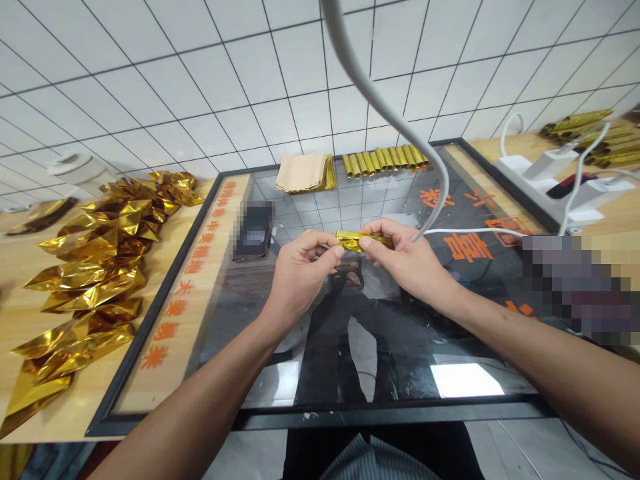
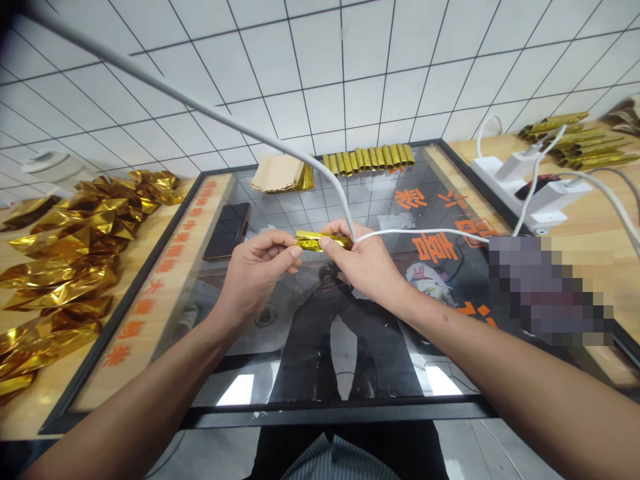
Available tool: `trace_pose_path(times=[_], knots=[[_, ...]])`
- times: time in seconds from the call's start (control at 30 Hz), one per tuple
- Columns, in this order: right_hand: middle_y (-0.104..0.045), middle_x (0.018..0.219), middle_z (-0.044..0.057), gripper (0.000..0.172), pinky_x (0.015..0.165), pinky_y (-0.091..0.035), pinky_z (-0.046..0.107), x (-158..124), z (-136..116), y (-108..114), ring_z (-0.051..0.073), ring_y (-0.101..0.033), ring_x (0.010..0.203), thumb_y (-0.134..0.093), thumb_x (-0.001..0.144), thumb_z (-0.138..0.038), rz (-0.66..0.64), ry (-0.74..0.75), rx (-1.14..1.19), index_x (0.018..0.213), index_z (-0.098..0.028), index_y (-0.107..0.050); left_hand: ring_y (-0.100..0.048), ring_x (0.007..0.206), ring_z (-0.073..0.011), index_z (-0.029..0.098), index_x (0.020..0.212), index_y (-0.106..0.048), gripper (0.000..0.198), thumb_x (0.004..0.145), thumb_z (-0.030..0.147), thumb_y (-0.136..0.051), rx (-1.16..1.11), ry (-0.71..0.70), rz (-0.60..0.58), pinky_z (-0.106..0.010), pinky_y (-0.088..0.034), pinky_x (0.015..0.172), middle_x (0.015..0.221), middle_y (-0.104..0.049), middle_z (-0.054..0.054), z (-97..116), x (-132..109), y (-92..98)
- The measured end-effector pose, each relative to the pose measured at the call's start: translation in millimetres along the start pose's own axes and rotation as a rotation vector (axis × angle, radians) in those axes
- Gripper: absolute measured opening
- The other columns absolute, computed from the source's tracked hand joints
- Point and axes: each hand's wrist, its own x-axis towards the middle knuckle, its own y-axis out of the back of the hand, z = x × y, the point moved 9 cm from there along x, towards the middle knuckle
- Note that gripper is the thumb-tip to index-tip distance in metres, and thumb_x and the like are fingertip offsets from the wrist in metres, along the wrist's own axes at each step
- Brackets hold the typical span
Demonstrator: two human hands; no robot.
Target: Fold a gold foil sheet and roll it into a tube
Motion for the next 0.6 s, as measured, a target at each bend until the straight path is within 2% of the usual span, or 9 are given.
trace_pose_path(times=[0.2,0.4,0.6], knots=[[-0.072,0.094,0.004,0.019,0.062,-0.051,0.031,2,1,-1,0.019,-0.062,0.078,-0.073,0.097,-0.042,-0.030,0.044,0.011,0.105,-0.025,-0.074,-0.064,0.065,-0.0101,0.019,0.087,-0.076,0.011,0.083,0.027,-0.083,0.004,0.020,0.005,-0.021,-0.056,0.062,0.075,-0.070,0.001,1,1,0.2],[-0.070,0.084,0.000,0.021,0.064,-0.045,0.031,0,-7,-5,0.016,-0.057,0.071,-0.071,0.099,-0.041,-0.061,0.121,-0.032,0.105,-0.022,-0.074,-0.064,0.062,-0.0103,0.019,0.085,-0.075,0.012,0.084,0.028,-0.082,0.031,0.045,0.028,-0.020,-0.055,0.060,0.069,-0.069,0.001,-1,1,1.6],[-0.075,0.094,0.001,0.017,0.072,-0.047,0.032,-4,-13,-4,0.018,-0.064,0.081,-0.068,0.102,-0.037,-0.047,0.217,-0.159,0.107,-0.022,-0.076,-0.064,0.061,-0.0098,0.019,0.084,-0.073,0.013,0.083,0.028,-0.083,0.034,0.062,0.035,-0.020,-0.054,0.058,0.069,-0.068,0.002,-3,1,1.9]])
